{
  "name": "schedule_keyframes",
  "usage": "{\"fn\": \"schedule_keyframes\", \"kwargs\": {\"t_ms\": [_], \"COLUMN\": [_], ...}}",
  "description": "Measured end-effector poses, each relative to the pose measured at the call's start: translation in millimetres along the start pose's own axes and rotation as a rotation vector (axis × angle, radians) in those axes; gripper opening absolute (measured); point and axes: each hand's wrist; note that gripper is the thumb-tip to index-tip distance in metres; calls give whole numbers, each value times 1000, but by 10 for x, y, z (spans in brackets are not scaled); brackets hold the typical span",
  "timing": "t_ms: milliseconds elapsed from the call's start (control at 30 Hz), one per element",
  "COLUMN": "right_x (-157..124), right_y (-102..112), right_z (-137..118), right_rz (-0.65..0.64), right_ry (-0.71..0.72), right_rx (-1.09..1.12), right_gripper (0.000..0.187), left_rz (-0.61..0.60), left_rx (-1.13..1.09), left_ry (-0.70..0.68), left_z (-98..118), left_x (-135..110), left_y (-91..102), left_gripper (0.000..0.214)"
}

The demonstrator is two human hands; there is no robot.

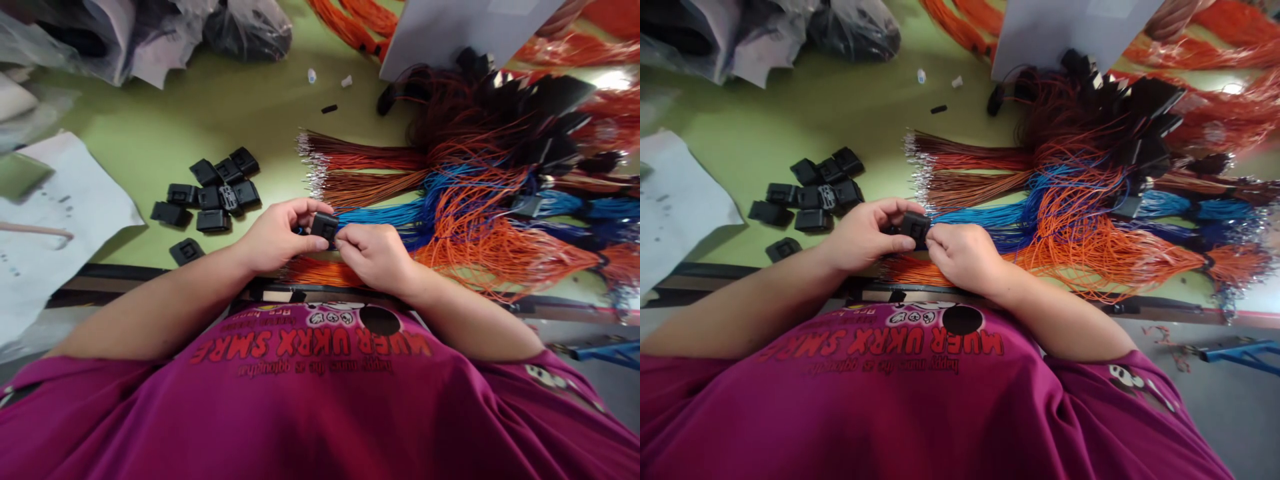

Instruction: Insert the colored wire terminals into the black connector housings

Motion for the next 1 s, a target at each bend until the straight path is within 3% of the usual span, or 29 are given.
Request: {"fn": "schedule_keyframes", "kwargs": {"t_ms": [233, 500, 767, 1000], "right_x": [56, 35, 70, 44], "right_y": [36, -15, 61, -4], "right_z": [8, -15, 23, -12], "right_rz": [36, 29, -25, -14], "right_ry": [-118, -108, -205, -132], "right_rx": [230, 125, 299, 207], "right_gripper": [19, 19, 17, 18], "left_rz": [58, 49, 82, 39], "left_rx": [-17, 2, -22, -19], "left_ry": [-1, 15, 17, 24], "left_z": [-5, 0, 11, -14], "left_x": [9, 14, 7, 15], "left_y": [-26, -47, -37, -35], "left_gripper": [54, 55, 54, 53]}}
Point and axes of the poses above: each hand's wrist, its own x-axis towards the middle knuckle, its own y-axis out of the back of the hand, z = x × y, and after that the axes turned 4 degrees about z, right-handed
